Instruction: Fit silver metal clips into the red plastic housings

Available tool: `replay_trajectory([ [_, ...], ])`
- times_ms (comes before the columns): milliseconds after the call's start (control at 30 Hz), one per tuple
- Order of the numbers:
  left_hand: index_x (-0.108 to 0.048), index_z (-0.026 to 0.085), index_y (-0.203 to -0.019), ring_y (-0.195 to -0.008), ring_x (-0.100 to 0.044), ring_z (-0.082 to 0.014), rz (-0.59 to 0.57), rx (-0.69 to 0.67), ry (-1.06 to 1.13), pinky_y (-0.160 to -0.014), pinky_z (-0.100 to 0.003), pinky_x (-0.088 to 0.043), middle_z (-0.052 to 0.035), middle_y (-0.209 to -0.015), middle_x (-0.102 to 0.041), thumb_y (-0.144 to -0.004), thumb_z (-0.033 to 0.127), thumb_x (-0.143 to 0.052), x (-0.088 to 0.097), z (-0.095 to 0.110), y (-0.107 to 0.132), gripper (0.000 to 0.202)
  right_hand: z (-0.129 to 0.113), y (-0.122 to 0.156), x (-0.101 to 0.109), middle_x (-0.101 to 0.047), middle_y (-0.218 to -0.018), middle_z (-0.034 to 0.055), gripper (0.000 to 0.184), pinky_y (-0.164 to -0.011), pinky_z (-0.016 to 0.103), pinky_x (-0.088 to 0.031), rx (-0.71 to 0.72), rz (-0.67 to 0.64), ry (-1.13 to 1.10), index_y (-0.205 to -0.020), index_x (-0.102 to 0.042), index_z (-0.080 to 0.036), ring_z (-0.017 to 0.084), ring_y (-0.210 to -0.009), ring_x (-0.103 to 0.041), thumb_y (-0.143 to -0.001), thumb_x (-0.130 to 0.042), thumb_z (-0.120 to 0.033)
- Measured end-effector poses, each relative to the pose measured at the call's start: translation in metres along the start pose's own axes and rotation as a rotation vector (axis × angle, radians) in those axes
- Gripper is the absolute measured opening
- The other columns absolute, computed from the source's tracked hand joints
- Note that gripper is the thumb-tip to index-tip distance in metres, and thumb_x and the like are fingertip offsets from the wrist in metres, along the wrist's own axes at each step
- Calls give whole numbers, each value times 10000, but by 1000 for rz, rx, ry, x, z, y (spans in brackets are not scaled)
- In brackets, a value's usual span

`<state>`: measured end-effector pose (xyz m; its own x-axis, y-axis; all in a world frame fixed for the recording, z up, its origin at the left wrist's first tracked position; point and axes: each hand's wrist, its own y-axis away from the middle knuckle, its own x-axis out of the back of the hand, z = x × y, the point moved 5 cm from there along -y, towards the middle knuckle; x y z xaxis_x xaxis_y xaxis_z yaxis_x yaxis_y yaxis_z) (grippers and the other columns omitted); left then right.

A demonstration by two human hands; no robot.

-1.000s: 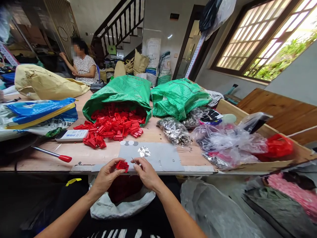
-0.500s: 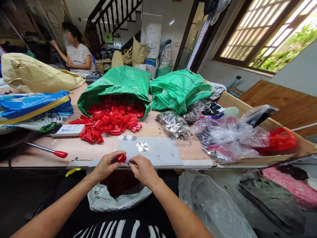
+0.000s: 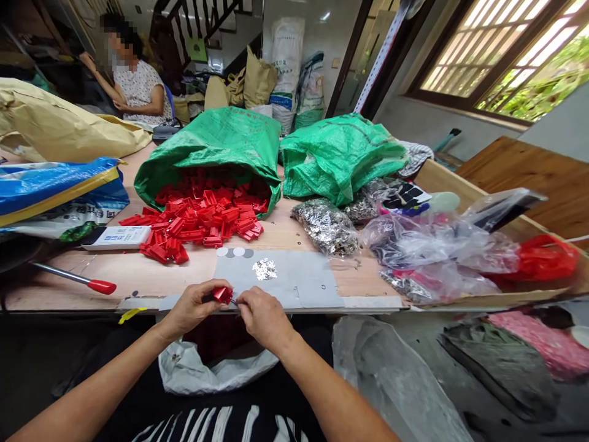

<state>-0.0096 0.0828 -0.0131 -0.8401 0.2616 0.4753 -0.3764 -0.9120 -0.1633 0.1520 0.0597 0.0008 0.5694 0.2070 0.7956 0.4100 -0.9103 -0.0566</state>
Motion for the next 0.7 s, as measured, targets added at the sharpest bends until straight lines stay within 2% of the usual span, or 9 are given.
replay_trajectory([
  [367, -643, 207, -982, -823, -629, -171, -9, -13, -4, -787, -278, -472, -16, -887, -699, -734, 247, -671, -2, -3, 0, 253, -13, 0, -9, -604, -902, 43, 151, -640, 255, -420, -131, -10, 158, -921, -605, -220, 165, -760, -601, -884, -472, -161],
  [567, -619, 199, -990, -798, -613, -156, -31, 9, 17, -762, -262, -470, -4, -867, -680, -746, 283, -673, -2, -1, 0, 263, -8, 1, -5, -605, -905, 38, 131, -737, 252, -431, -54, 31, 42, -908, -607, -200, 157, -833, -591, -873, -494, -145],
  [700, -605, 203, -1011, -809, -608, -151, -37, 13, 28, -770, -259, -471, -1, -881, -669, -753, 295, -664, -2, 0, 1, 281, -4, 0, 0, -614, -872, 27, 106, -735, 251, -424, -11, 41, -51, -890, -614, -195, 145, -822, -574, -859, -527, -143],
])
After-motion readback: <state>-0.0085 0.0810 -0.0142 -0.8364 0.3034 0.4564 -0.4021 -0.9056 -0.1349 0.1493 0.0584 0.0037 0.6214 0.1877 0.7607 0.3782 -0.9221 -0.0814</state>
